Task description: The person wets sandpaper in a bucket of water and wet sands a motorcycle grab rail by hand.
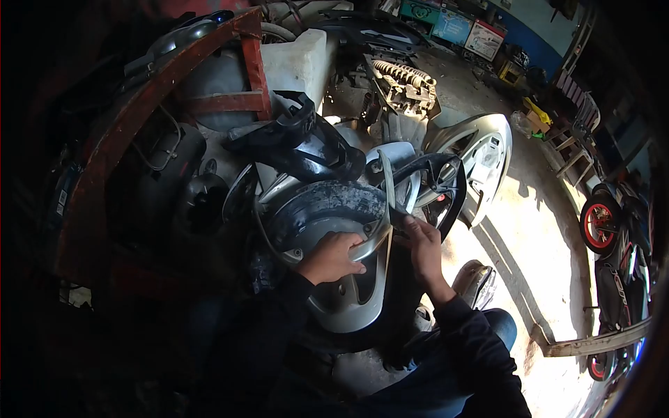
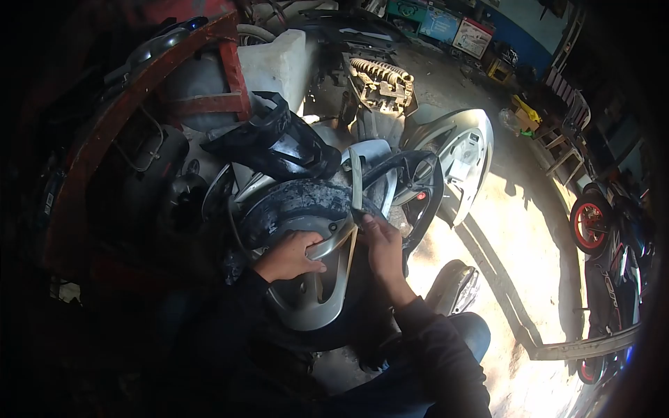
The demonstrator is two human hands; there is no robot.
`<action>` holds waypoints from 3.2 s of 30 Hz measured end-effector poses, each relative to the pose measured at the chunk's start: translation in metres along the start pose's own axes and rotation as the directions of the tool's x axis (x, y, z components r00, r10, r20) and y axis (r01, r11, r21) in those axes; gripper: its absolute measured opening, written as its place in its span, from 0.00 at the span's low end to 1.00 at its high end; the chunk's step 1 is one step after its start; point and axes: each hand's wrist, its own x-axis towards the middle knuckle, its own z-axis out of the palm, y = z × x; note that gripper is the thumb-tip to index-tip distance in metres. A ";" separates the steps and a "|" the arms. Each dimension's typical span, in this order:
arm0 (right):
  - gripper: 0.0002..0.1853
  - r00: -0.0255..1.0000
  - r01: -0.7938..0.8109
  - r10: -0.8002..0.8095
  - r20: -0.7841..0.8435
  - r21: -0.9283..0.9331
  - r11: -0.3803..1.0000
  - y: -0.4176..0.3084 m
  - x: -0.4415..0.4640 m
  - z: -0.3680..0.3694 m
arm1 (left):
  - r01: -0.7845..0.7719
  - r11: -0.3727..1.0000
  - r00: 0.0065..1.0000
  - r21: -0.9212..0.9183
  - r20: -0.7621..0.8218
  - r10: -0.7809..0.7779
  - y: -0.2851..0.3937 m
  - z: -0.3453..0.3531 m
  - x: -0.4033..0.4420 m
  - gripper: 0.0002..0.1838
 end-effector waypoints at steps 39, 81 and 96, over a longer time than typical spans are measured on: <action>0.24 0.948 -0.143 0.182 0.260 -0.163 0.976 0.023 0.007 -0.007 | 0.121 0.822 0.990 0.557 -0.130 -0.057 -0.027 0.012 -0.051 0.27; 0.19 0.646 0.754 -0.529 0.550 -0.569 0.329 0.035 -0.044 0.036 | 0.335 0.883 0.900 0.329 -0.390 -0.197 -0.031 0.040 -0.050 0.15; 0.18 0.771 0.631 -0.443 0.458 -0.647 0.429 0.034 -0.043 0.032 | 0.340 0.872 0.905 0.352 -0.374 -0.202 -0.029 0.047 -0.049 0.16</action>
